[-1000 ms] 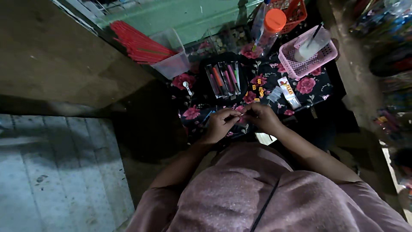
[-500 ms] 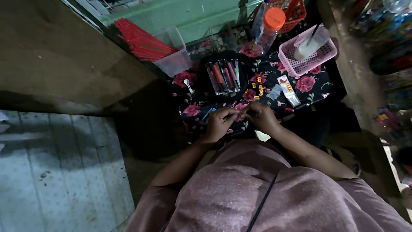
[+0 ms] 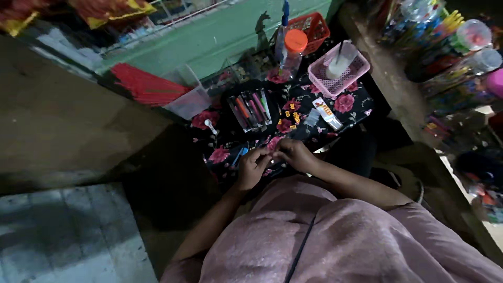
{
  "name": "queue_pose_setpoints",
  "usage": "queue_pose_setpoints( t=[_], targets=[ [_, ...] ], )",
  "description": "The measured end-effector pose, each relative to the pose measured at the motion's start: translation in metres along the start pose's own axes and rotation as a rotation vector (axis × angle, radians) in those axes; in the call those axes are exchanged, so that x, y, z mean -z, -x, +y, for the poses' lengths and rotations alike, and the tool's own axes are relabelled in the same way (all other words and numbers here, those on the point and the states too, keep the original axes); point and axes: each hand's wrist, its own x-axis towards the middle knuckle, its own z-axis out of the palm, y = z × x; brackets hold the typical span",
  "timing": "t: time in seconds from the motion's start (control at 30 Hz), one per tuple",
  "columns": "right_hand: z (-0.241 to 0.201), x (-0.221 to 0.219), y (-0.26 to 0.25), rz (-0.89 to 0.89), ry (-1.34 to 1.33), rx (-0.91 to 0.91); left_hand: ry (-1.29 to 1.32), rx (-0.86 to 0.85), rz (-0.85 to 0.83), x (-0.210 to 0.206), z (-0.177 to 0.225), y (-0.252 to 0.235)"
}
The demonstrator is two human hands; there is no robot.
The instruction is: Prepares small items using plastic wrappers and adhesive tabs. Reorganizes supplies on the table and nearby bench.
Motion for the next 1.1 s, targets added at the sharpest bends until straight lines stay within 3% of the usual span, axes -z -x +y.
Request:
queue_pose_setpoints(
  t=[0.1,0.3,0.5,0.6,0.7,0.83,1.0,1.1],
  targets=[
    [0.002,-0.002,0.006,0.002,-0.02,-0.003,-0.07,0.014,-0.062,-0.001,0.006,-0.003],
    [0.01,0.018,0.018,0.069,-0.137,-0.091,-0.04,-0.164,-0.039,-0.02,0.003,-0.023],
    [0.014,0.043,0.048,0.161,-0.16,-0.142,-0.018,-0.262,-0.233,-0.045,0.022,-0.051],
    [0.028,0.05,0.068,0.221,-0.16,-0.077,0.001,-0.279,-0.34,-0.06,0.029,-0.059],
    [0.045,0.071,0.089,0.339,-0.004,-0.059,0.046,-0.254,-0.421,-0.072,0.031,-0.067],
    [0.093,0.164,0.147,0.633,0.27,-0.502,0.025,-0.199,-0.436,-0.069,0.027,-0.084],
    [0.188,0.306,0.31,1.119,0.592,-1.107,-0.078,-0.121,-0.411,-0.047,0.016,-0.117],
    [0.234,0.348,0.383,1.158,0.598,-1.407,-0.245,-0.018,-0.346,-0.028,0.008,-0.131]
  ],
)
